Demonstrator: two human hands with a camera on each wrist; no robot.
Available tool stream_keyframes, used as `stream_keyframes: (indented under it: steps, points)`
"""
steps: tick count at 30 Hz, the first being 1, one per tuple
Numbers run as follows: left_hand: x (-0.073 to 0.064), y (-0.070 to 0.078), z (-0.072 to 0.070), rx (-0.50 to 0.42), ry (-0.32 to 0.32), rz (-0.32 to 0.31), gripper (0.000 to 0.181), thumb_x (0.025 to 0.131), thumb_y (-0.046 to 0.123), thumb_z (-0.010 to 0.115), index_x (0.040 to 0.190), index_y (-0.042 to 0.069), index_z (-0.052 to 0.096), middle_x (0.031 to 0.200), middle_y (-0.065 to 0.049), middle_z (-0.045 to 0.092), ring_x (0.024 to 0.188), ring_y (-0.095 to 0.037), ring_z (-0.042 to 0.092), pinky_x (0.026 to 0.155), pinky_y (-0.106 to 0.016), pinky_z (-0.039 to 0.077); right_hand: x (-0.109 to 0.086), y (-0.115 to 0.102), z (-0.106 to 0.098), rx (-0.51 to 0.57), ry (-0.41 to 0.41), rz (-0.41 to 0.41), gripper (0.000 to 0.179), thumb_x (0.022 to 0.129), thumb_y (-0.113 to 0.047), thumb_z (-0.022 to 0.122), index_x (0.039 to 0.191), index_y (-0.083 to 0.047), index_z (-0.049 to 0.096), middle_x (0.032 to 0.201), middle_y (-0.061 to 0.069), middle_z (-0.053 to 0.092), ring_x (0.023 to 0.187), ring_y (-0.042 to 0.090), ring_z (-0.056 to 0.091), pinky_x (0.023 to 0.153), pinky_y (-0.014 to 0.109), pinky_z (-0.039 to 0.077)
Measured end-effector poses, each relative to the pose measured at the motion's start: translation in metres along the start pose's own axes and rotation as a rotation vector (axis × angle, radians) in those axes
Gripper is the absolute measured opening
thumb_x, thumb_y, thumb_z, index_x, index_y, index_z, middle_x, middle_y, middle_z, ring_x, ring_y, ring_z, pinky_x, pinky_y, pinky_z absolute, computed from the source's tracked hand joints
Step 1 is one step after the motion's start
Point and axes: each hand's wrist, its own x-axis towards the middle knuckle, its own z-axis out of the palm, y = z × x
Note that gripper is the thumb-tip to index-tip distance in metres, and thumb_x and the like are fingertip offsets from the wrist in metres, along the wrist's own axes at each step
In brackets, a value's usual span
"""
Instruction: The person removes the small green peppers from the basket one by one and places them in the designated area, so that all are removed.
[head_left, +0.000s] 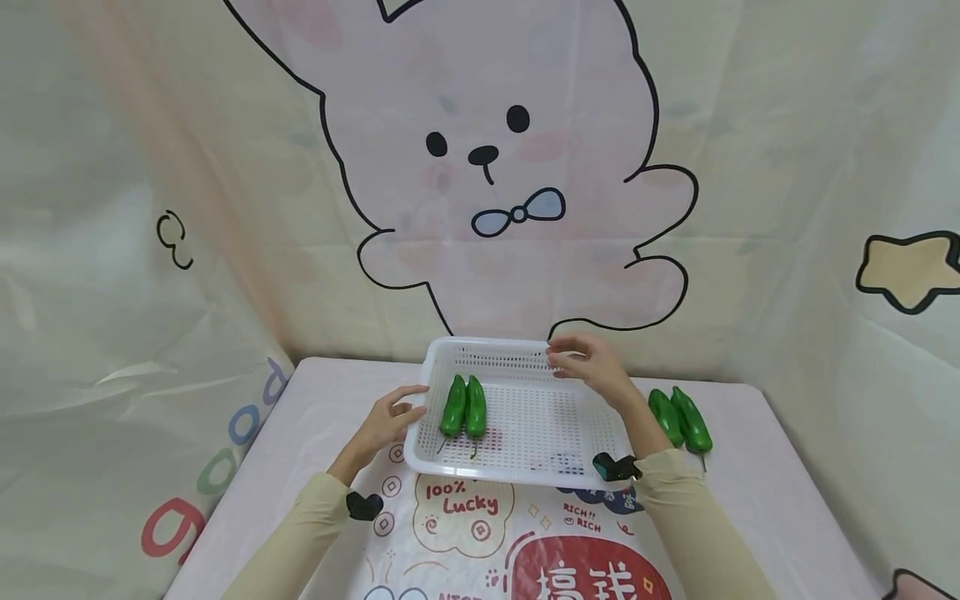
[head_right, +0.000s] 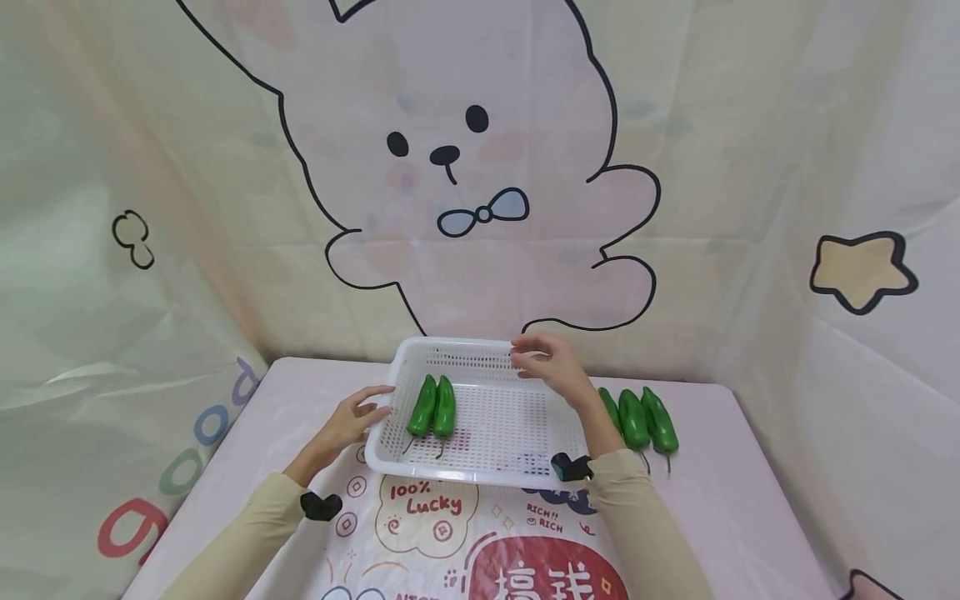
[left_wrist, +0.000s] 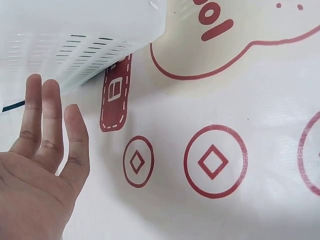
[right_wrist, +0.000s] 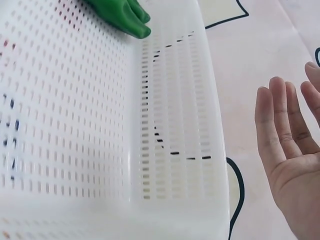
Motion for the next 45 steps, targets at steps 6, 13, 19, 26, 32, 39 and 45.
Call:
stream_keyframes:
  steps: [6, 13, 19, 26, 32, 39, 45]
  points:
    - [-0.001, -0.001, 0.000, -0.003, 0.016, -0.006, 0.047, 0.100, 0.013, 0.067, 0.145, 0.008, 0.053, 0.122, -0.023, 0.063, 0.104, -0.036, 0.066, 0.084, -0.054, 0.057, 0.009, 0.002, 0.014, 0.042, -0.025, -0.005, 0.034, 0.095, -0.005, 0.072, 0.126, 0.005, 0.062, 0.120, 0.031, 0.061, 0.102, 0.043, 0.067, 0.082, 0.042, 0.059]
    - [-0.002, -0.001, 0.001, -0.008, 0.021, 0.012, 0.047, 0.101, 0.013, 0.066, 0.145, 0.007, 0.053, 0.122, -0.023, 0.062, 0.106, -0.038, 0.065, 0.084, -0.054, 0.057, 0.017, 0.011, 0.028, 0.032, -0.047, 0.006, 0.039, 0.098, -0.005, 0.069, 0.131, 0.012, 0.056, 0.120, 0.028, 0.062, 0.105, 0.049, 0.064, 0.084, 0.043, 0.059]
    - [-0.001, -0.003, 0.001, -0.002, 0.018, 0.013, 0.047, 0.101, 0.013, 0.066, 0.146, 0.007, 0.052, 0.123, -0.023, 0.062, 0.106, -0.038, 0.065, 0.082, -0.052, 0.058, 0.023, 0.017, 0.036, -0.009, -0.055, 0.042, 0.045, 0.098, -0.009, 0.070, 0.134, 0.011, 0.054, 0.122, 0.029, 0.061, 0.108, 0.051, 0.062, 0.086, 0.045, 0.058]
    - [0.001, -0.005, 0.000, -0.003, 0.011, 0.011, 0.048, 0.101, 0.012, 0.065, 0.146, 0.007, 0.051, 0.122, -0.024, 0.062, 0.105, -0.038, 0.066, 0.082, -0.049, 0.059, 0.029, 0.022, 0.041, -0.077, -0.064, 0.110, 0.053, 0.096, -0.015, 0.073, 0.140, 0.006, 0.052, 0.130, 0.031, 0.057, 0.110, 0.043, 0.064, 0.088, 0.046, 0.057]
    - [0.002, -0.005, -0.001, -0.010, -0.003, 0.008, 0.049, 0.101, 0.014, 0.066, 0.147, 0.007, 0.051, 0.123, -0.023, 0.062, 0.106, -0.037, 0.066, 0.082, -0.049, 0.059, 0.034, 0.031, 0.050, -0.122, -0.107, 0.190, 0.063, 0.092, -0.021, 0.079, 0.145, -0.001, 0.051, 0.134, 0.028, 0.056, 0.116, 0.039, 0.061, 0.091, 0.048, 0.055]
    - [0.001, -0.003, 0.000, -0.014, -0.010, 0.003, 0.049, 0.101, 0.013, 0.066, 0.147, 0.007, 0.050, 0.122, -0.024, 0.063, 0.104, -0.036, 0.066, 0.082, -0.050, 0.059, 0.036, 0.046, 0.063, -0.129, -0.166, 0.239, 0.073, 0.087, -0.023, 0.084, 0.150, -0.008, 0.049, 0.137, 0.026, 0.054, 0.118, 0.038, 0.059, 0.090, 0.049, 0.055]
    - [0.011, -0.022, -0.001, -0.002, 0.012, -0.003, 0.049, 0.101, 0.012, 0.065, 0.148, 0.007, 0.050, 0.123, -0.023, 0.062, 0.106, -0.038, 0.065, 0.082, -0.053, 0.058, 0.038, 0.055, 0.074, -0.134, -0.205, 0.260, 0.077, 0.086, -0.023, 0.085, 0.152, -0.013, 0.047, 0.141, 0.025, 0.052, 0.124, 0.039, 0.054, 0.093, 0.052, 0.053]
